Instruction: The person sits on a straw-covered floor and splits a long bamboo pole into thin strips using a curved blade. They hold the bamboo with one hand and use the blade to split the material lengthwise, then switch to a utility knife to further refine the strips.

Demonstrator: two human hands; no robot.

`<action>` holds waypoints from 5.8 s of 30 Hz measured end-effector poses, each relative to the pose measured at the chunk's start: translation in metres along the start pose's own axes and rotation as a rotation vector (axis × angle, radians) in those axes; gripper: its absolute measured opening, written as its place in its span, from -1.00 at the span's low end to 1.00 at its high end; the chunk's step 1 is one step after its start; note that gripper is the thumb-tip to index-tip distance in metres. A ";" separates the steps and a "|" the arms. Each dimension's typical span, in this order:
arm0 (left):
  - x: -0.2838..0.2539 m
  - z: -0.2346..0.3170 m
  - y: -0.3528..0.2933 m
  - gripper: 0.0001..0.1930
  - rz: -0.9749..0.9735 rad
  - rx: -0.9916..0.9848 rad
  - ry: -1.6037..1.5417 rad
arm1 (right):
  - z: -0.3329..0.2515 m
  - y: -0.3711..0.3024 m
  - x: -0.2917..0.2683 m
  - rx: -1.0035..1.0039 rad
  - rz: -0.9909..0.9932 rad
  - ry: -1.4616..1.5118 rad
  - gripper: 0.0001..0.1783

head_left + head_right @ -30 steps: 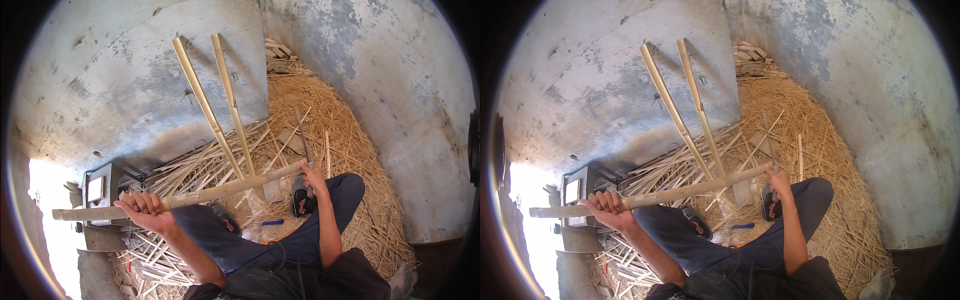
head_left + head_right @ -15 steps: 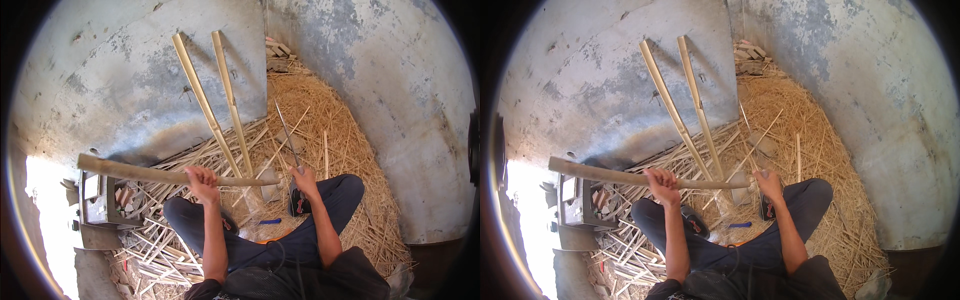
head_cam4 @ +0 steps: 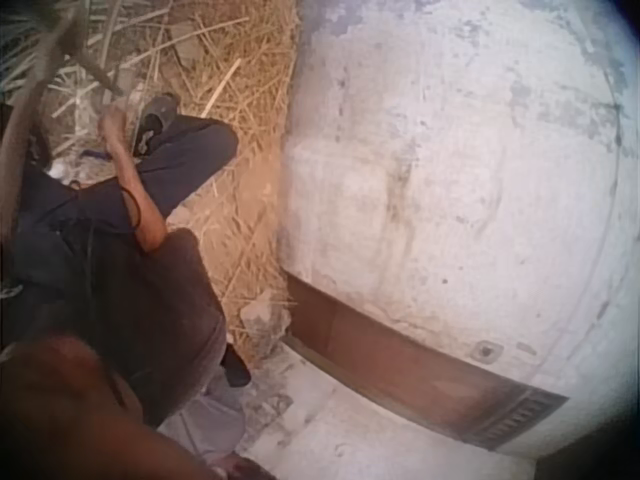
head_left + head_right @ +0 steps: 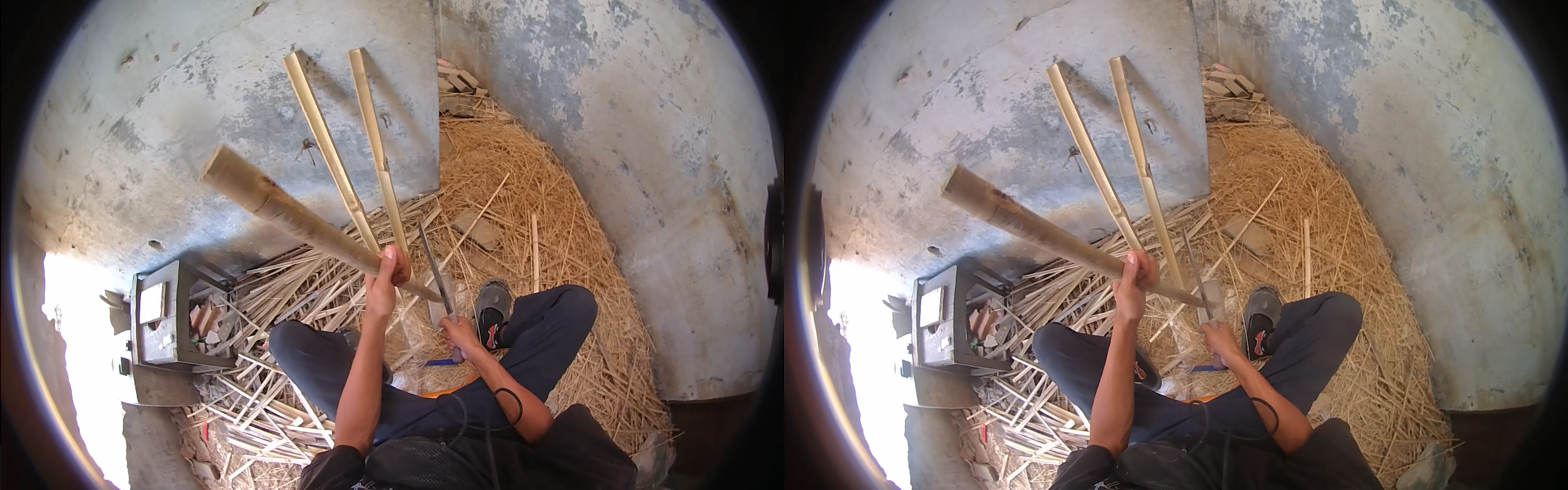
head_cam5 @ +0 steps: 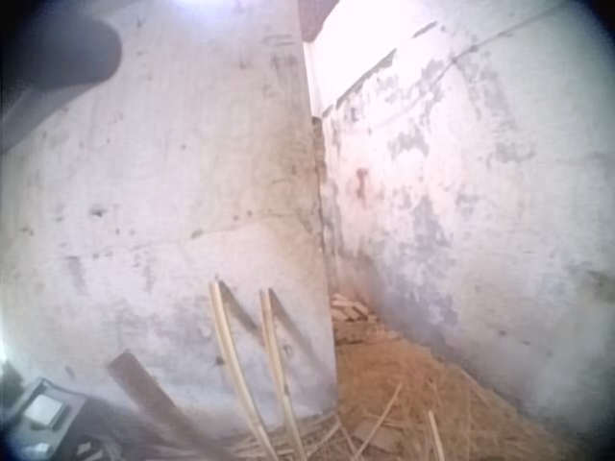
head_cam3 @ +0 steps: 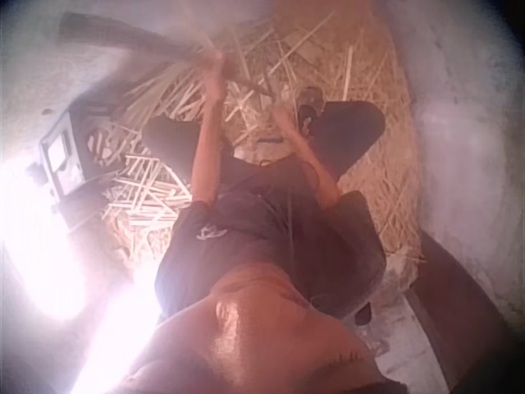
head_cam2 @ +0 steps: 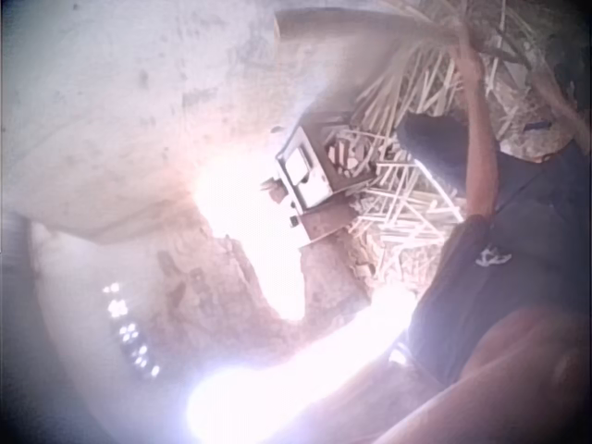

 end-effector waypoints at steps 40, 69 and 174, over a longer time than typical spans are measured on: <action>-0.024 -0.006 -0.003 -0.45 0.141 0.084 -0.107 | -0.026 0.017 0.001 -0.397 0.286 -0.168 -0.83; 0.039 -0.035 0.014 -0.44 -0.036 -0.170 0.124 | -0.004 0.014 -0.001 -0.093 0.047 0.188 -0.80; 0.018 -0.029 0.014 -0.44 0.188 -0.113 0.083 | 0.052 0.059 -0.010 0.090 0.086 0.128 -0.87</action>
Point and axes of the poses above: each hand's wrist, its own y-axis towards the middle knuckle, its own x-axis out of the palm, z = x × y, the point moved 7 cm from there along y, towards the middle knuckle, and after that the axes turned 10 degrees about -y, right-handed, at the moved point
